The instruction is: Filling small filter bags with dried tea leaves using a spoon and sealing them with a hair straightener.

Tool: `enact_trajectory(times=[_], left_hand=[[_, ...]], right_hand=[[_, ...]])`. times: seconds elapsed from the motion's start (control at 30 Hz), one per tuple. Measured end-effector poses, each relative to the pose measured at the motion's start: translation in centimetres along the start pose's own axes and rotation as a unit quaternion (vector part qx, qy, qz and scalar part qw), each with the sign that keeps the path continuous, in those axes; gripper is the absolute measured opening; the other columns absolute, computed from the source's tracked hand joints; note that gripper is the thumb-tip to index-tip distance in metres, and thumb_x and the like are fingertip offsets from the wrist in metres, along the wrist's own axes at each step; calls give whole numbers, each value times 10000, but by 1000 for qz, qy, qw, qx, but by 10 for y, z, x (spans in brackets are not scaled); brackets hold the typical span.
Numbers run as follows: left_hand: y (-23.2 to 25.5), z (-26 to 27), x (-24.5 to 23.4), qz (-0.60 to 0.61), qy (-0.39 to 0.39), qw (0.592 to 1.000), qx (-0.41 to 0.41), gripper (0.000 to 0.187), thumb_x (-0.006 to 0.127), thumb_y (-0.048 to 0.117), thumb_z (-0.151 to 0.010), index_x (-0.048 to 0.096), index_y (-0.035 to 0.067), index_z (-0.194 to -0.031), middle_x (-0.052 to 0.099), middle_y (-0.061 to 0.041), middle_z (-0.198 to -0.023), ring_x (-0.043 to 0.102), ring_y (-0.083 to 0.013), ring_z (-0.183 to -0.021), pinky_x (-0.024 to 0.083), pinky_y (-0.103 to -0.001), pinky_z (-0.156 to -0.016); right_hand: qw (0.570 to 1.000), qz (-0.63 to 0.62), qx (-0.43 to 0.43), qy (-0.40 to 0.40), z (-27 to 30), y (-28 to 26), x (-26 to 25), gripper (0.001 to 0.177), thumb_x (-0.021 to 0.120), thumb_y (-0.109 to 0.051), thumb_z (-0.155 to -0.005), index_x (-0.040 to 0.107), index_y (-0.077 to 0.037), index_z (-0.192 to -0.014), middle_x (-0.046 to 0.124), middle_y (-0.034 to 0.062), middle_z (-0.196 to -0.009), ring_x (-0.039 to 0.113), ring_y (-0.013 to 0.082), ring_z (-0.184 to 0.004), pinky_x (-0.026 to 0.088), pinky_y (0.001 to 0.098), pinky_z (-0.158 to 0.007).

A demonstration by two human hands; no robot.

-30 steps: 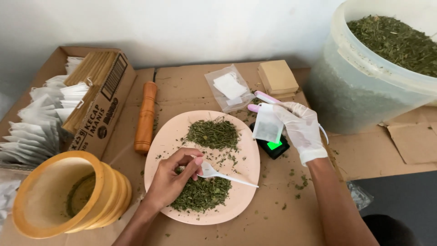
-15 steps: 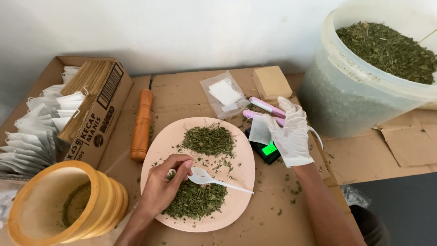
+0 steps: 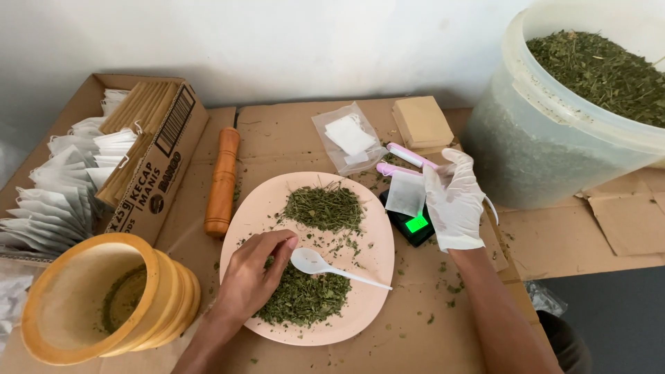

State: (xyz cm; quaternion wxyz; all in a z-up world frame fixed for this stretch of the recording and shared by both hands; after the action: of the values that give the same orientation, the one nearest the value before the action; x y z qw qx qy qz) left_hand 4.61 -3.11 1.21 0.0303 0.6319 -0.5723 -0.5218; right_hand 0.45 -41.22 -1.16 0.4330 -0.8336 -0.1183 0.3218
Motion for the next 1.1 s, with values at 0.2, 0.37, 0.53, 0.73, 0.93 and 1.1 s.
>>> enact_trajectory(times=[0.2, 0.37, 0.53, 0.73, 0.93, 1.1], left_hand=[[11, -1, 5, -55, 3, 995, 86, 195, 604, 204, -1128, 731, 75, -1199, 825, -89, -1011, 791, -221, -858, 655, -375, -781], [18, -2, -2, -63, 23, 993, 102, 156, 642, 161, -1110, 729, 48, -1171, 806, -118, -1001, 777, -262, -881, 639, -396, -801], [4, 1, 9, -80, 5, 992, 92, 183, 626, 186, -1126, 745, 62, -1188, 815, -122, -982, 785, -250, -849, 659, -391, -790], [29, -1, -1, -102, 41, 980, 168, 118, 645, 117, -1119, 727, 32, -1124, 774, -120, -959, 728, -255, -820, 612, -404, -807], [28, -1, -6, -120, 64, 975, 173, 100, 652, 111, -1129, 729, 49, -1108, 657, -108, -867, 717, -251, -797, 613, -348, -745], [37, -1, -22, -114, 85, 979, 143, 170, 689, 141, -1116, 704, 3, -1214, 653, -158, -977, 727, -293, -902, 634, -402, -807]], right_hand=[[984, 87, 144, -53, 5, 6, 1, 570, 759, -486, -955, 560, -201, -1406, 653, -79, -962, 663, 151, -973, 471, 350, -982], [991, 35, 94, -87, 4, 21, 16, 602, 802, -315, -978, 519, -115, -1471, 583, -54, -1004, 613, 102, -920, 477, 288, -1028], [994, -44, 57, -88, 2, 11, 23, 425, 742, -182, -995, 586, -100, -1382, 603, -48, -1082, 578, 63, -843, 512, 229, -860], [908, -371, -63, -187, 28, -120, 10, 303, 605, 23, -1039, 442, -189, -1180, 431, 181, -1305, 668, 545, -1424, 633, 534, -1084], [940, -328, -22, -90, 50, -129, 16, 414, 821, 58, -900, 637, -54, -1254, 659, 111, -1181, 724, 312, -1300, 676, 452, -1066], [957, -271, -26, -98, 70, -163, 37, 563, 874, 21, -874, 710, -22, -1411, 779, 164, -1265, 765, 224, -1181, 672, 373, -1007]])
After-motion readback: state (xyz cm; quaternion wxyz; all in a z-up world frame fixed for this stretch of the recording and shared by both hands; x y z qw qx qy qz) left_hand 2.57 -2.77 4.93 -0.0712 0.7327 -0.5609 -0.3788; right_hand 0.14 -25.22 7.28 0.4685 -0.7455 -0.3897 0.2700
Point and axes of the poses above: each hand's wrist, its own z-axis away from the middle knuckle, its own x-axis out of the palm, y = z × x, the point moved 6 cm from there along -z, towards the middle knuckle
